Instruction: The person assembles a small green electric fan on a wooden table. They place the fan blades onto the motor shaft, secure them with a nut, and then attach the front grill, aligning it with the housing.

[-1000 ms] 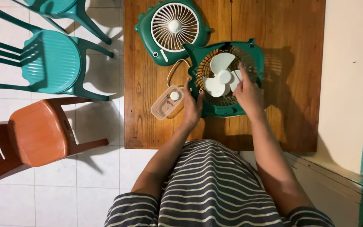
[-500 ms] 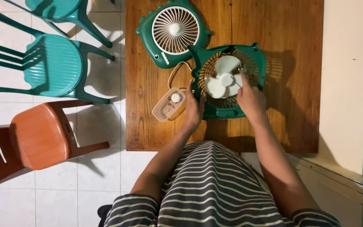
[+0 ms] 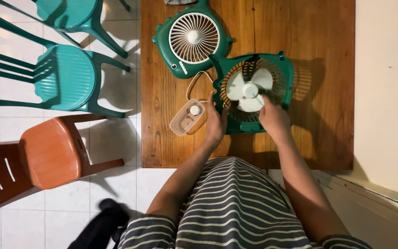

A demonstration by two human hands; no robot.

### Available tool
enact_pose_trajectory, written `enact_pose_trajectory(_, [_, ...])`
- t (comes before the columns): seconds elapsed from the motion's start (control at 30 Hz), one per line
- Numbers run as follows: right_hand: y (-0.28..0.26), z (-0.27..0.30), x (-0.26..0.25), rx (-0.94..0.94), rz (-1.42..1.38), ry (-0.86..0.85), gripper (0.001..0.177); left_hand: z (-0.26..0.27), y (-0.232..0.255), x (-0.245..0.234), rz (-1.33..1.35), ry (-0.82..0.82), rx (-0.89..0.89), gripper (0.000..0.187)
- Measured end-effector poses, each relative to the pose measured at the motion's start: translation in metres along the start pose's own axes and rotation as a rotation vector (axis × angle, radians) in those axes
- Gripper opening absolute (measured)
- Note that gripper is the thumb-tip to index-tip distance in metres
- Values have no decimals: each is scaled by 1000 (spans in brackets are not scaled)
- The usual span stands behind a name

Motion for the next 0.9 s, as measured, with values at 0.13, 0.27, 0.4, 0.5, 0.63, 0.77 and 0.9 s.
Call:
enact_pose_trajectory(0.13, [5, 11, -3, 148, -99, -155, 47, -2, 3, 0, 4, 8, 36, 78])
enact_pose_trajectory(0.27, [2, 14, -14, 6, -174, 108, 51, 2, 1, 1, 65, -5, -16, 78])
enact_pose_trajectory(0.4, [-1, 8, -13, 79, -142, 28, 53, -1, 4, 1, 13, -11, 34, 78])
enact_pose_trajectory(0.5, [0, 13, -2, 148, -89, -96, 60, 0, 7, 1, -21, 25, 55, 78])
enact_pose_trajectory(0.63, [2, 21, 1, 121, -208, -44, 40, 2, 4, 2, 14, -25, -99, 79])
enact_pose_trajectory(0.77, [-2, 20, -11, 104, -121, 40, 49, 2, 2, 1, -12, -35, -68, 80])
enact_pose_trajectory(0.9, [-9, 13, -16, 9, -101, 82, 67, 3, 2, 2, 19, 13, 123, 78])
Point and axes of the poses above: each hand's wrist, its own z-axis away from the middle knuckle, its own x-axis out of the palm, y = z × x, the point moved 2 cm from there along -z, towards the middle knuckle, and after that the axes turned 2 degrees about x, right-handed, at the moved point
